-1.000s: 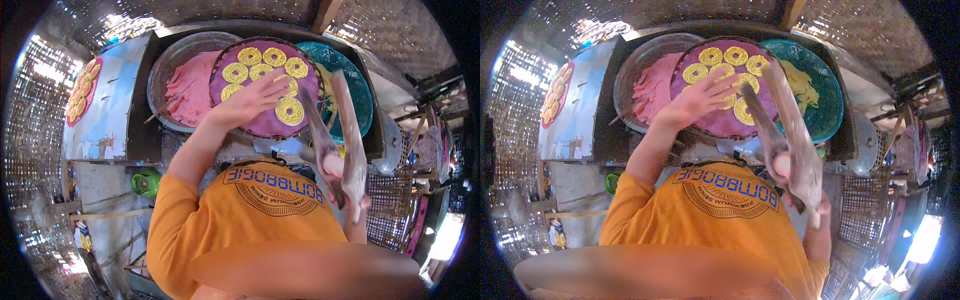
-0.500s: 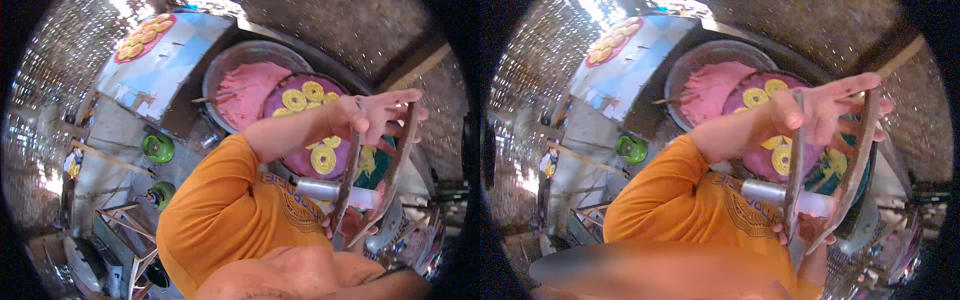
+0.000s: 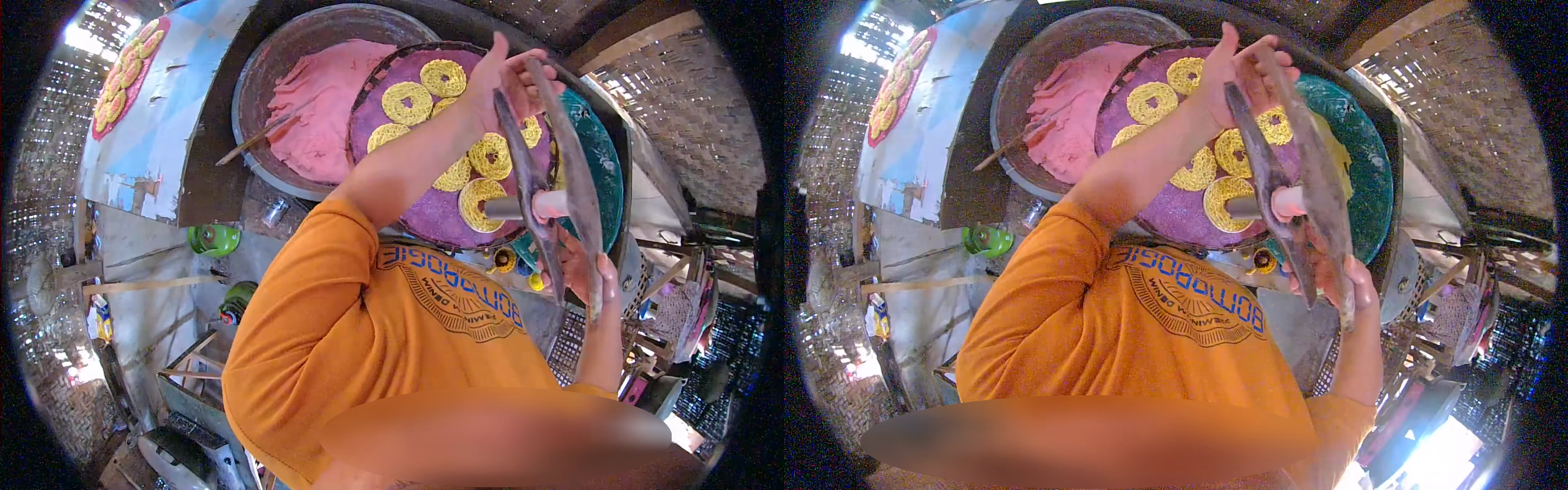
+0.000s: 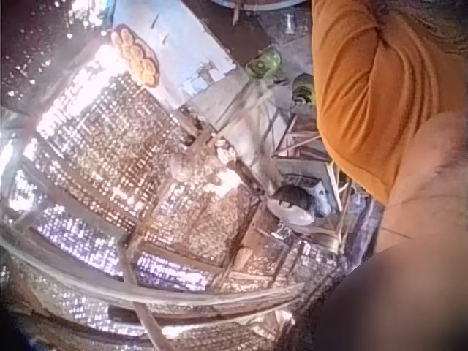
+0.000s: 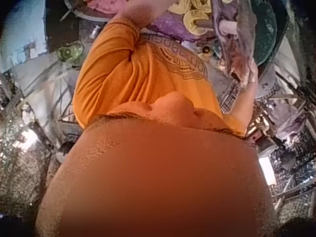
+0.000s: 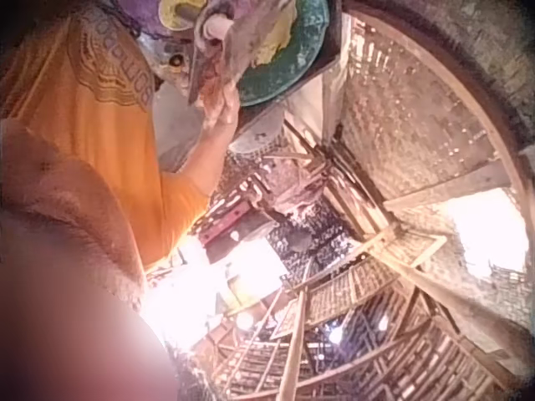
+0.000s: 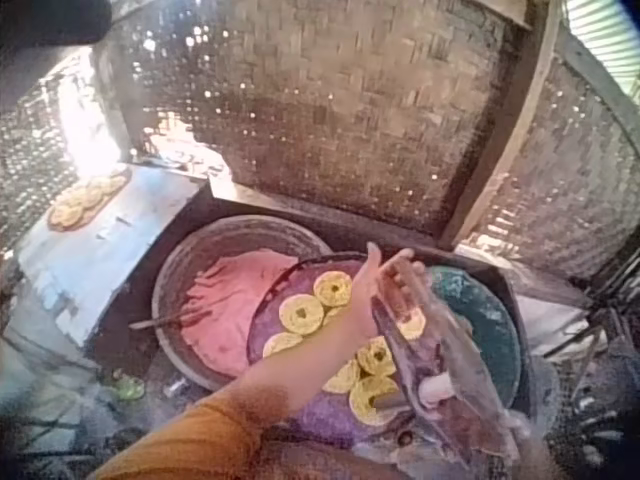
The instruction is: The person extrudes yellow dough through a hole in a wooden tool to form small rings on a tray, refills the tool from a basin, and moves the finished tray to a stack.
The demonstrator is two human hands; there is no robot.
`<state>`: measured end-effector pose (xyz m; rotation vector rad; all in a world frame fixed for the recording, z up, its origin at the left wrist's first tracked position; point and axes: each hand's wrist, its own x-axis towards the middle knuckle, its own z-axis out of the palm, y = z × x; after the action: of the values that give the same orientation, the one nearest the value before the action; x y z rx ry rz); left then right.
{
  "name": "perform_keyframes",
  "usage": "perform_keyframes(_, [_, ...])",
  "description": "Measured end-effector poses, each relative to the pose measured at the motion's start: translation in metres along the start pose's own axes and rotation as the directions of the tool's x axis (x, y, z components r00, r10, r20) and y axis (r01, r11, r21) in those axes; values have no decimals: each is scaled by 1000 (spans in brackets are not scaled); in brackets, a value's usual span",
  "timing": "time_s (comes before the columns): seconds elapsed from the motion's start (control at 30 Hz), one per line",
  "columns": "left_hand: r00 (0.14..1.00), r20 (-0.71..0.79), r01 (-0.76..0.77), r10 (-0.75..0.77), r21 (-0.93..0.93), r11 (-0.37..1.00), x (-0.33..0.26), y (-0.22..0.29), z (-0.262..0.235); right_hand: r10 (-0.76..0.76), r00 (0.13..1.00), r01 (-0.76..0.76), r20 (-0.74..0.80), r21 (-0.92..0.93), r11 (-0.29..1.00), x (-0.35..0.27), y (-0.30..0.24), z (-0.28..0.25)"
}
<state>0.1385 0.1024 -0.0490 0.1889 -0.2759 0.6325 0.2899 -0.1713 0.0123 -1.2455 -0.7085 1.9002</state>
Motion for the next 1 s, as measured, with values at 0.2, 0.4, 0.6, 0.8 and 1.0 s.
perform_keyframes(0.2, [994,87,-65,66,-6,998,-8,11,-24,74,994,-82,-79,-112,990,6,-4,-3])
perform_keyframes(0.4, [989,117,-84,86,-19,996,-22,11,-13,79,996,-85,-48,-132,988,9,-5,5])
perform_keyframes(0.6, [990,115,-82,80,7,997,-17,8,-14,58,969,-116,-241,-231,966,6,-16,10])
perform_keyframes(0.8, [929,368,8,32,-106,994,8,35,20,-25,981,-16,-190,-212,977,22,-28,25])
perform_keyframes(1.0, [972,229,-55,56,-13,998,-4,67,22,26,995,-38,-96,-130,991,51,-29,27])
